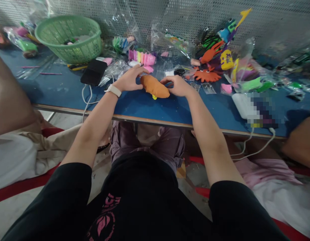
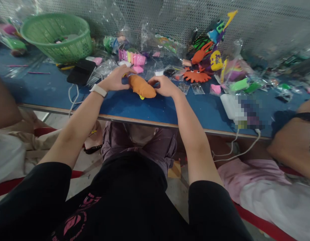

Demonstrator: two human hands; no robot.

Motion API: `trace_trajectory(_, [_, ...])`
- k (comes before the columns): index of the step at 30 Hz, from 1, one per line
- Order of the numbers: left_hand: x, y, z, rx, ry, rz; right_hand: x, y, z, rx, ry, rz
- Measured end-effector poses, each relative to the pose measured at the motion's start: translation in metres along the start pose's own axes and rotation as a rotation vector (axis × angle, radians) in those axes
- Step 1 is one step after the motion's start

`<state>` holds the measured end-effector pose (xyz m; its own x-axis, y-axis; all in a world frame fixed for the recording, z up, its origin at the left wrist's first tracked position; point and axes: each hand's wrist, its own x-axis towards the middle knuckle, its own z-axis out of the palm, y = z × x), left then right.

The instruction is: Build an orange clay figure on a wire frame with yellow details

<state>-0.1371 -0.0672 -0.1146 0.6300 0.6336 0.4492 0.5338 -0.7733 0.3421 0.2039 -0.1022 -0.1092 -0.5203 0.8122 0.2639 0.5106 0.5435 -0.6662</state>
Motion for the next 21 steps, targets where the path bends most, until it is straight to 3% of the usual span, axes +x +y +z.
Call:
trace_trajectory(9, [-0.001, 0.006, 0.001, 0.011, -0.012, -0.049, 0.001, 0.000, 0.000, -0.098, -0.039, -0.028])
trace_trajectory(14, [0.000, 0.004, 0.000, -0.036, 0.018, -0.048, 0.001, 0.000, -0.001, -0.033, 0.000, -0.014])
trace_trajectory(21, [0.000, 0.006, 0.000, -0.001, -0.003, -0.041, -0.002, -0.002, -0.013, 0.018, -0.079, -0.029])
